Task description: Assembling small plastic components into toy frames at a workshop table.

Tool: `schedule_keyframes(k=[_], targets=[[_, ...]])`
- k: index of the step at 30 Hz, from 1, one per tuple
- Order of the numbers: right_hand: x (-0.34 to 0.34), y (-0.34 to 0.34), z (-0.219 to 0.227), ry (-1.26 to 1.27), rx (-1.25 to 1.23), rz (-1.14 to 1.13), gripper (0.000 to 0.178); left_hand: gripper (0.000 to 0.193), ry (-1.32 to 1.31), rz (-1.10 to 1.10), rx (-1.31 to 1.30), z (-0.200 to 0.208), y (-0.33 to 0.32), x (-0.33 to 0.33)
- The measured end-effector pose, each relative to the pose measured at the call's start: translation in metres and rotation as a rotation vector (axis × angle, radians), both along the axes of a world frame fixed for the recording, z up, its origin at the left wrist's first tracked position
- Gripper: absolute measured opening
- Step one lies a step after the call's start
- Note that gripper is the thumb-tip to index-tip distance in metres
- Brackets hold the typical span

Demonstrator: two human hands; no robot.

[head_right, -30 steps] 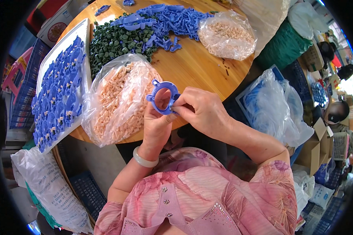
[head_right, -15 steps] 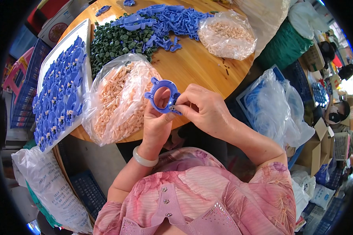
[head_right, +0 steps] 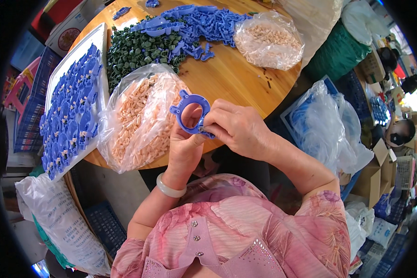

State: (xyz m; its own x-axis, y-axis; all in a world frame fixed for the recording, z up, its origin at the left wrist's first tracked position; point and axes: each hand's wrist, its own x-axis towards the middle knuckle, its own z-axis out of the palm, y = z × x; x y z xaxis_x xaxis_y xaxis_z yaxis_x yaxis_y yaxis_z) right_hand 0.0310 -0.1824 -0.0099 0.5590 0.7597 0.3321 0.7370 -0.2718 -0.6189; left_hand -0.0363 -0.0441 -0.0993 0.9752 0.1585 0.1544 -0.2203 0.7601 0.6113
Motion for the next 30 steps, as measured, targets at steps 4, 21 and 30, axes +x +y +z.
schedule_keyframes(k=[4,21,30], targets=[[0.004,0.003,-0.001,-0.030,-0.008,0.030,0.007,0.066,0.005,-0.003,0.002,-0.001,0.003,0.002],[-0.011,0.003,0.003,0.312,-0.026,-0.151,0.011,0.067,0.019,0.026,0.006,-0.001,0.000,-0.002],[-0.010,0.005,0.000,0.418,-0.008,-0.187,0.014,0.068,0.029,0.017,0.012,0.003,0.001,-0.001]])
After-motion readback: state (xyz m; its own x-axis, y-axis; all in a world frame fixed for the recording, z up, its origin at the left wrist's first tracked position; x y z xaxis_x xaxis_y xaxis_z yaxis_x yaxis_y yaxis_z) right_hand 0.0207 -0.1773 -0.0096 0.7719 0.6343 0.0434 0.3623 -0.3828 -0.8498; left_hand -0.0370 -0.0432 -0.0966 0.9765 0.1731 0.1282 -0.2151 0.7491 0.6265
